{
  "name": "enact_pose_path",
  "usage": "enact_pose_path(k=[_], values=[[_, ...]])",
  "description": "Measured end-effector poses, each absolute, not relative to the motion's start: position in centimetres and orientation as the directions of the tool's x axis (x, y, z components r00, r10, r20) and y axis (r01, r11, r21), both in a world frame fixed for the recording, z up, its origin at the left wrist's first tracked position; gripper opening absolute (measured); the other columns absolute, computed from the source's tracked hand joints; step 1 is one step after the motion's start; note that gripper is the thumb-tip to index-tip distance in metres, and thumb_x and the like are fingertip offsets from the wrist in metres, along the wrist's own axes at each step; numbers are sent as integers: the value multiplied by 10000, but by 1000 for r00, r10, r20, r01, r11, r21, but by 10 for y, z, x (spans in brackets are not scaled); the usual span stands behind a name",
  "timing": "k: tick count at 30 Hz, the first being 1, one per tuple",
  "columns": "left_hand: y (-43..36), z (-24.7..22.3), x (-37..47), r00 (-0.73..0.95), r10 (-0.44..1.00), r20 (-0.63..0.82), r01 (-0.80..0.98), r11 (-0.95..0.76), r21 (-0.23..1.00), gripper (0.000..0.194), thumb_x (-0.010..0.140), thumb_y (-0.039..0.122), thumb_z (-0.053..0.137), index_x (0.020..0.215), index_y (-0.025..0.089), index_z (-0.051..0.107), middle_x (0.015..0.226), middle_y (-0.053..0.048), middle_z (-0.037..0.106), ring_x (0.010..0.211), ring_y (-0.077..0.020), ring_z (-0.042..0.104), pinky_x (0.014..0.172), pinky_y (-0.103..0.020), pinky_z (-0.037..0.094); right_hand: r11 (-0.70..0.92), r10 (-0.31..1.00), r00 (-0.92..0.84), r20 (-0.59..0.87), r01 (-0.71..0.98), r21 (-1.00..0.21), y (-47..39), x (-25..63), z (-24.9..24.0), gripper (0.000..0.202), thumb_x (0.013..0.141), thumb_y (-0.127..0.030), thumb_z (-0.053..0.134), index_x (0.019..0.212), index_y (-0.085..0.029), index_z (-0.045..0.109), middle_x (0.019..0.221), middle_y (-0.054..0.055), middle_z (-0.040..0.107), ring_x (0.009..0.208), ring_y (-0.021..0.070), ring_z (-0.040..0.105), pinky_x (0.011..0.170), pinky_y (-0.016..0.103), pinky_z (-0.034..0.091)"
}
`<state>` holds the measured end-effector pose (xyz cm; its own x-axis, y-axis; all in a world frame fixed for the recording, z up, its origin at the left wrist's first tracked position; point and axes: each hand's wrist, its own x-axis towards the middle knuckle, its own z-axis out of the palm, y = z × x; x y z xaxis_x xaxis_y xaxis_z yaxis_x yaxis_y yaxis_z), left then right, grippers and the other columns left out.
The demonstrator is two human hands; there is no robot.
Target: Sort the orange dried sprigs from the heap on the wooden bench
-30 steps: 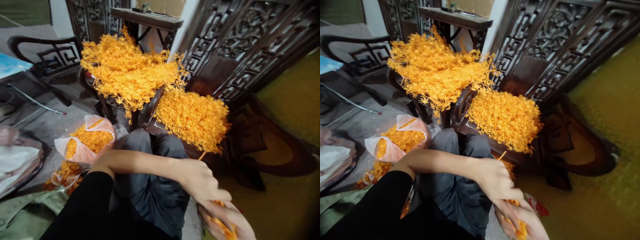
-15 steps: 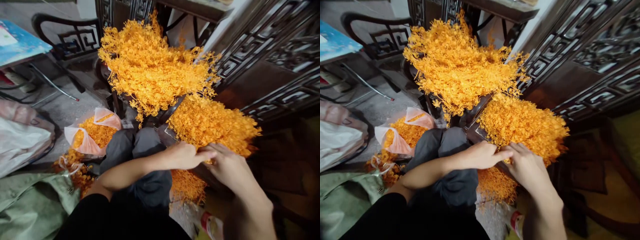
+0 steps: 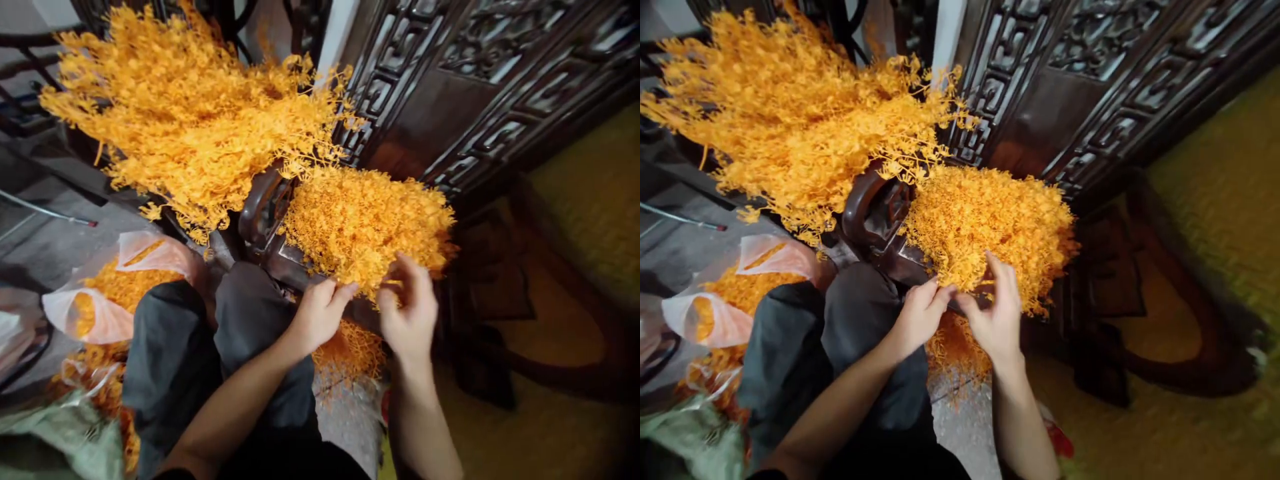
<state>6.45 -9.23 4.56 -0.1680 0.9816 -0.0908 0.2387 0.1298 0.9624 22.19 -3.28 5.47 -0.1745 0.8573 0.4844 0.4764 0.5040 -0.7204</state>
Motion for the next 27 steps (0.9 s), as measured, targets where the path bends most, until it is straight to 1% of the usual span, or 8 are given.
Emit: enact_pose_path(k=[3,7,11,15,17,20,22,27], values=[[-96,37,73,-175,984,-19,382,85,920,246,996,335,477,953,178,660,918,-90,764,860,-202,730,772,-275,528,558,829,-339,444,548,-623,-42,206,47,750,863,-508,699,1499,-219,426,1270,141,562,1168,311,576,960,513,522],[-95,34,79,-136,991,9,598,75,798,310,1025,283,383,1054,168,670,973,-122,770,927,-252,748,812,-323,548,519,830,-238,504,658,-545,-41,196,51,830,840,-590,697,1463,-127,403,1327,204,533,1243,342,534,1027,524,476],[-90,45,92,-109,994,7,774,80,628,330,1028,293,360,1085,125,639,904,-143,759,819,-295,749,725,-371,552,409,860,-242,449,854,-322,-32,206,73,623,899,-679,569,1235,-155,566,1104,156,667,1010,311,646,827,416,511],[-85,49,103,-61,996,72,819,9,574,259,1007,308,437,1043,131,623,897,-123,749,818,-282,741,716,-358,550,330,919,-327,222,944,24,-25,214,101,609,893,-764,478,1034,-189,620,855,100,699,726,262,654,580,311,368],[-82,47,106,-40,994,100,814,-26,580,231,996,306,474,1044,131,618,931,-123,749,851,-272,739,735,-347,550,351,917,-364,165,931,105,-20,213,109,603,893,-766,472,1000,-191,615,863,102,692,680,241,630,560,296,316],[-80,44,107,-32,991,127,790,-52,611,226,998,324,494,1016,136,619,934,-129,751,859,-268,739,732,-340,549,398,896,-403,187,915,66,-7,204,110,543,927,-712,472,930,-184,598,922,109,674,672,202,592,571,291,303],[-79,42,106,-21,988,154,771,-82,632,257,1017,344,463,996,142,620,892,-125,753,829,-267,741,704,-335,544,451,874,-439,210,892,-12,6,198,105,517,936,-674,499,768,-188,551,801,73,635,620,163,528,570,287,292],[-74,40,101,-46,991,126,704,-57,708,408,1055,403,332,971,156,645,745,-109,736,683,-244,729,621,-307,507,493,865,-444,233,838,-235,51,186,94,622,948,-575,537,502,-203,316,449,-38,305,460,91,261,514,293,212]])
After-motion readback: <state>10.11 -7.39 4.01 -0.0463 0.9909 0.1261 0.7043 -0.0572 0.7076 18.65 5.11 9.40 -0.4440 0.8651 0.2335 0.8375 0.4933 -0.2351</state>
